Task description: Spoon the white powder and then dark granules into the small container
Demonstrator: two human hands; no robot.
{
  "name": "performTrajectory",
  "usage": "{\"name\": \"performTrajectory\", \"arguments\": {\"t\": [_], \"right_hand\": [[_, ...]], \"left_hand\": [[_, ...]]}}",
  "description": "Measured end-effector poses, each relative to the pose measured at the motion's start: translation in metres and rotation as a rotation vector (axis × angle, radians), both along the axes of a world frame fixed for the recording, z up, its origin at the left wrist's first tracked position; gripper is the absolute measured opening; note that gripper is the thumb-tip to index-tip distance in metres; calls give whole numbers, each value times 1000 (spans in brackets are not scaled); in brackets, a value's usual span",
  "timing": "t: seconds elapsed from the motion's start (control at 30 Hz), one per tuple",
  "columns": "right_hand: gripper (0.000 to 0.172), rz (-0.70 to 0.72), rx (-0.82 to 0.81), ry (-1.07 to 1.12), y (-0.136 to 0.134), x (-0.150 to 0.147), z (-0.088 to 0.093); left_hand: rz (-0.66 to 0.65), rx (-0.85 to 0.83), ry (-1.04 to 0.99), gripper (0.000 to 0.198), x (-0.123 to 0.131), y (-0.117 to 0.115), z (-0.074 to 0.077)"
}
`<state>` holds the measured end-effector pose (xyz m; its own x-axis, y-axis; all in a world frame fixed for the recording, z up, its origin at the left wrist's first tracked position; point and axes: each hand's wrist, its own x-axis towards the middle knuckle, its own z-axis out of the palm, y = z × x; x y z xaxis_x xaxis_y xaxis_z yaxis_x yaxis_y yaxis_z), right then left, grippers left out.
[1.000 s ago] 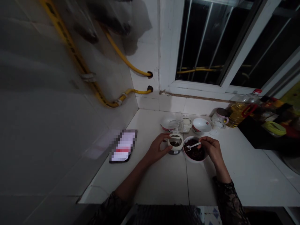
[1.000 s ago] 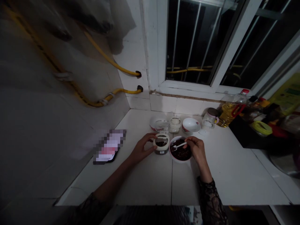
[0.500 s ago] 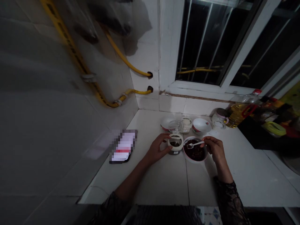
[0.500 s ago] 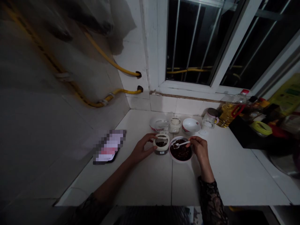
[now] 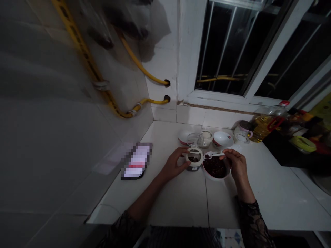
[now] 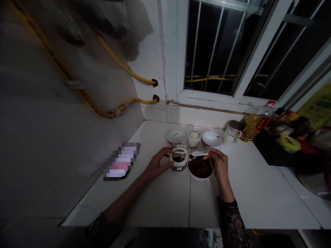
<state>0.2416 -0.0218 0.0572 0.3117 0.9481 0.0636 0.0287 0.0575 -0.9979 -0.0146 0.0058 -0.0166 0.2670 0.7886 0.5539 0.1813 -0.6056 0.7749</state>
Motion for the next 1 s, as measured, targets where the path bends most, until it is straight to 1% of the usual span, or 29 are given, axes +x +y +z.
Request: {"name": "performTrajectory", "arguments": {"t": [0.07, 0.1, 0.17, 0.23, 0.27, 0.3, 0.33, 0.47, 0.53, 0.6, 0.7, 0.8, 0.87, 0.93, 1.0], "right_hand": [[26, -14, 86, -81, -3, -10, -3], [26, -6, 136, -157, -4, -15, -5], [24, 70, 251, -368, -9, -24, -9], [22, 200, 363, -577, -13, -30, -12], [22, 250, 401, -647, -15, -30, -12], [23, 267, 421, -687, -16, -29, -12], [24, 245, 420, -699, -17, -27, -12], [24, -21, 321, -601, -18, -8, -9], [24, -69, 256, -577, -15, 2, -8], [23, -26, 175, -610, -11, 7, -8], [20, 100, 65, -655, -6, 5, -10], [20, 178, -1, -587, -5, -1, -10], [21, 168, -50, -498, -5, -3, -11], [21, 129, -89, -399, -4, -1, -11], [21, 96, -98, -316, -2, 3, -12]], "left_hand": [[0, 5, -5, 31, 0, 0, 0], [-1, 4, -3, 31, 0, 0, 1], [-6, 2, 7, 31, 0, 0, 2], [-11, 5, 16, 31, -1, 0, 3], [-13, 8, 18, 31, -1, -1, 3], [-13, 11, 18, 31, -1, -1, 4], [-12, 12, 16, 31, -1, -1, 4], [-10, 4, 4, 30, -1, 0, 3], [-9, -1, -2, 31, 0, 0, 2], [-5, -2, -7, 31, 0, 0, 0], [-6, 0, -7, 31, 0, 0, -1], [-13, -11, 6, 31, -1, 0, 0], [-13, -16, 10, 31, -1, 0, 1], [-14, -17, 9, 31, -1, 0, 2], [-16, -20, 12, 31, -1, 0, 2]]}}
